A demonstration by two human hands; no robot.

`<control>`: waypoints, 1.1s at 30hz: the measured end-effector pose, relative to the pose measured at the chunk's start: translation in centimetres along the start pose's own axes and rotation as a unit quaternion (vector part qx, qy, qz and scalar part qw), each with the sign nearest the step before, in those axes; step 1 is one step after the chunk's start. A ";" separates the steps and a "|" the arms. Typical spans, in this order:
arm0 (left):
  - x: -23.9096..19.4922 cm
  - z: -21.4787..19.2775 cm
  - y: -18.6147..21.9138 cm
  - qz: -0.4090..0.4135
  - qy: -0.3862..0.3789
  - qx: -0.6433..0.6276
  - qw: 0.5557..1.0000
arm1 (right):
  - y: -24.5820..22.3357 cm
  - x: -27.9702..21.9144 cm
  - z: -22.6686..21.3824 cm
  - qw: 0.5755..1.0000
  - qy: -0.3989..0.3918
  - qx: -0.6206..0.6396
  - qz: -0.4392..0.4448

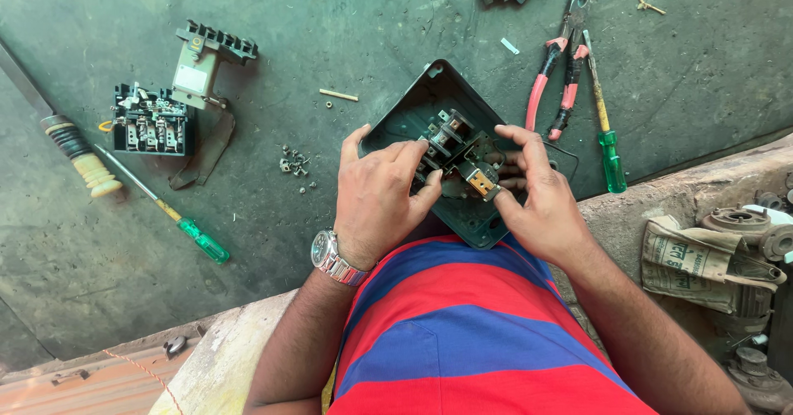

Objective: The person uses a screwdriver to tighten screws on an electrical component inside a black plastic housing. They repeatedly adjust the component and tighten multiple screws while holding the housing steady.

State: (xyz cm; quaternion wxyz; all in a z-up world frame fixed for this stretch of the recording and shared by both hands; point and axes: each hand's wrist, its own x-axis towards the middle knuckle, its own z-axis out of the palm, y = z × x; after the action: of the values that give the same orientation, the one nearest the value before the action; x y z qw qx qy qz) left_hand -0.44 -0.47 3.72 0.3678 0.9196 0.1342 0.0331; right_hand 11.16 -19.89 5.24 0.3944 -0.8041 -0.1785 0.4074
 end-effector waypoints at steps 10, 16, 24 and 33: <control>-0.2 0.1 -0.1 0.000 0.001 -0.005 1.000 | 0.3 0.0 0.0 1.000 -0.012 0.000 0.006; -0.2 0.1 -0.1 0.003 0.003 -0.002 1.000 | 1.5 0.2 0.1 0.998 -0.015 0.052 0.024; -0.3 0.2 -0.1 0.001 0.006 -0.005 1.000 | 1.9 0.3 0.1 0.998 -0.013 0.060 0.020; -0.5 0.4 -0.2 0.003 0.018 -0.014 1.000 | 2.9 0.6 0.0 0.982 -0.044 0.184 0.031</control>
State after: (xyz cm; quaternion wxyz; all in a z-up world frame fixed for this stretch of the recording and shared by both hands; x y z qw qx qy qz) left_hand -0.85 -0.72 3.35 0.3780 0.9141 0.1373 0.0523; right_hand 11.46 -21.32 2.67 0.5146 -0.7044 -0.0929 0.4800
